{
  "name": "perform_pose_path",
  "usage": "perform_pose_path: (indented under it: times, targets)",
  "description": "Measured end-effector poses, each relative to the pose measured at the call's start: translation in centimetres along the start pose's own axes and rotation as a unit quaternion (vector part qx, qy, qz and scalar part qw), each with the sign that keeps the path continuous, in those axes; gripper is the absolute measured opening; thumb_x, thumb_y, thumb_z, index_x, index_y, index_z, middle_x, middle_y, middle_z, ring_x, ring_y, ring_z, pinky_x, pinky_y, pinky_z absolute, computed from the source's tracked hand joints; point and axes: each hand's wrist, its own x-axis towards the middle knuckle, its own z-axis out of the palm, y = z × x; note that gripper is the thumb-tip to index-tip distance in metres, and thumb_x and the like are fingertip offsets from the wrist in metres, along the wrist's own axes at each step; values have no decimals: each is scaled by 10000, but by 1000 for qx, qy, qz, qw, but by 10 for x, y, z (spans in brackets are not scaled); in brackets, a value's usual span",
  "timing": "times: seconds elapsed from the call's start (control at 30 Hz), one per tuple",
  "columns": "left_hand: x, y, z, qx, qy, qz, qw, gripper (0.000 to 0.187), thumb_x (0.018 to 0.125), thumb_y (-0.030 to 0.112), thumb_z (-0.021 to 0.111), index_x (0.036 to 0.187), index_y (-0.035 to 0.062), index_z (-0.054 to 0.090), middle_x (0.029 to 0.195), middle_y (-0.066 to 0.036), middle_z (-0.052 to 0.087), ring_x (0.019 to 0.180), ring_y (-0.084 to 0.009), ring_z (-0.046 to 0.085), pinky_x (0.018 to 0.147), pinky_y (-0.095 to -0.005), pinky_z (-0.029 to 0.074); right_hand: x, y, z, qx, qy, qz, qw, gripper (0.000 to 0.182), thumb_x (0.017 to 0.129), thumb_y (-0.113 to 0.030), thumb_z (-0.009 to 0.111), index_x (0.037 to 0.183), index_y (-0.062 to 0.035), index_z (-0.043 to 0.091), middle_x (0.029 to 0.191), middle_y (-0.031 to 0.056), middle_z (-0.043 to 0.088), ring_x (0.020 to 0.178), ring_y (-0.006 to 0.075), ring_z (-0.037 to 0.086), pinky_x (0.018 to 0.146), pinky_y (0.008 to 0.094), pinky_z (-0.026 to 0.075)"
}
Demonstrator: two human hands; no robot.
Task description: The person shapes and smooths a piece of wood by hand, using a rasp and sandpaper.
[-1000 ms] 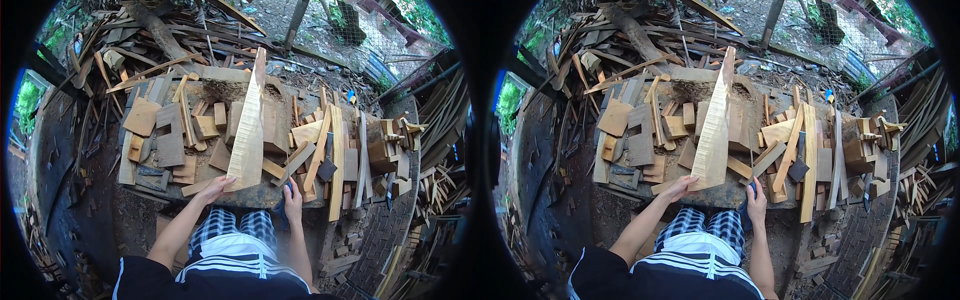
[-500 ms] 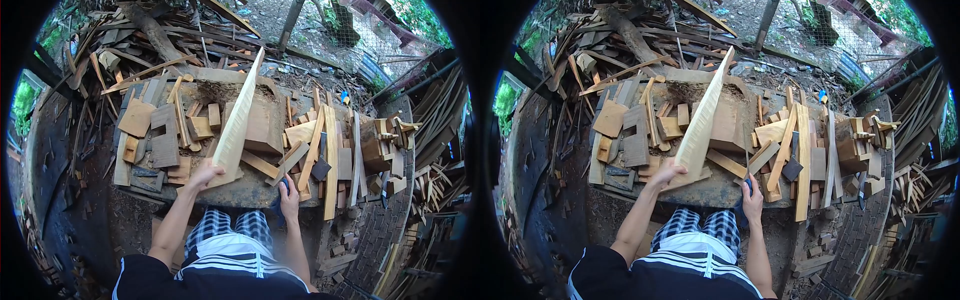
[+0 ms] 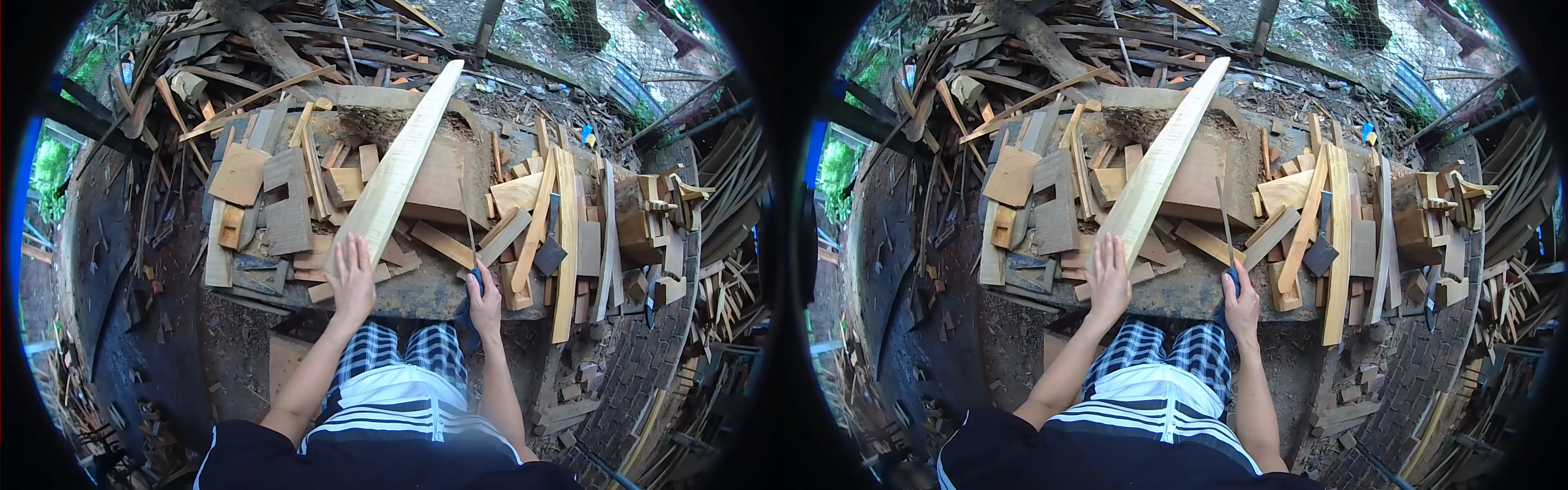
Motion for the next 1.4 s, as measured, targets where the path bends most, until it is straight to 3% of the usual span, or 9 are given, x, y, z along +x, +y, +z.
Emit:
perform_pose_path:
  times: [0.23, 0.3, 0.33, 0.43, 0.6, 0.77, 0.93, 1.23, 1.4]
  targets:
    - [-1, -17, 26, -118, 74, 2, 990, 916, 839, 325, 746, 1560, 114, 222, 1609, -235, 149, 1462, -436, 201, 1063, -635, 377, 0, -13, 9, 10, -34, 14, 999, 449, 998, -334, 536, 1384, -104, 533, 1103, 222, 687, 1075, 355, 666, 905, 403, 504]
    - [25, -45, 52, -274, 0, -117, 955, 914, 847, 413, 748, 1535, 45, 271, 1479, -276, 409, 1351, -375, 440, 1023, -490, 460, -4, -16, 10, 5, -38, 26, 999, 458, 998, -326, 543, 1380, -72, 533, 1107, 202, 683, 1066, 309, 656, 921, 374, 486]
    - [34, -35, 33, -515, -81, -189, 832, 869, 837, 470, 757, 1442, -40, 396, 1248, -240, 624, 1142, -293, 623, 946, -395, 505, -6, -17, 9, -2, -43, 39, 998, 467, 999, -318, 550, 1375, -41, 532, 1111, 181, 680, 1057, 263, 647, 938, 345, 468]
    - [45, -18, 53, -531, -32, -67, 844, 764, 848, 471, 749, 1311, -85, 504, 1138, -202, 678, 1006, -241, 675, 888, -354, 528, -11, -12, 10, 0, -32, 31, 999, 474, 996, -317, 554, 1375, -33, 530, 1134, 184, 675, 1082, 263, 638, 955, 345, 460]
    - [43, -3, 52, -567, -29, -55, 821, 735, 826, 467, 766, 1267, -73, 532, 1120, -213, 683, 1022, -273, 673, 901, -365, 524, -17, -1, 8, 18, -10, 34, 999, 467, 994, -329, 551, 1372, -54, 535, 1151, 203, 676, 1099, 309, 646, 939, 373, 478]
    - [68, -44, 28, -378, -42, 14, 925, 806, 766, 503, 794, 1270, -68, 530, 1122, -241, 681, 1029, -314, 682, 895, -387, 531, -17, -2, 11, 0, -4, 22, 1000, 461, 985, -338, 551, 1365, -79, 545, 1109, 223, 687, 1064, 349, 669, 899, 397, 506]
    - [84, -37, -16, -477, -197, -9, 856, 678, 848, 375, 762, 1278, -89, 520, 1123, -173, 675, 965, -190, 675, 849, -312, 541, -13, -7, 20, 23, 25, -4, 999, 437, 979, -318, 561, 1369, -122, 544, 1028, 242, 684, 1008, 374, 681, 850, 401, 515]
    - [80, 1, 24, -520, -196, -12, 832, 659, 897, 437, 705, 1273, -75, 530, 1095, -166, 680, 990, -190, 661, 869, -335, 519, -7, -30, 31, 48, 16, 32, 998, 476, 1035, -332, 466, 1454, -108, 450, 1284, 215, 623, 1210, 332, 599, 992, 389, 460]
    - [75, -1, 44, -476, -103, -17, 873, 685, 923, 461, 650, 1353, -42, 471, 1127, -218, 667, 1061, -300, 655, 931, -388, 496, -10, -13, 34, -4, 67, -55, 996, 445, 1018, -305, 506, 1452, -208, 483, 1097, 196, 682, 1007, 368, 671, 838, 413, 524]
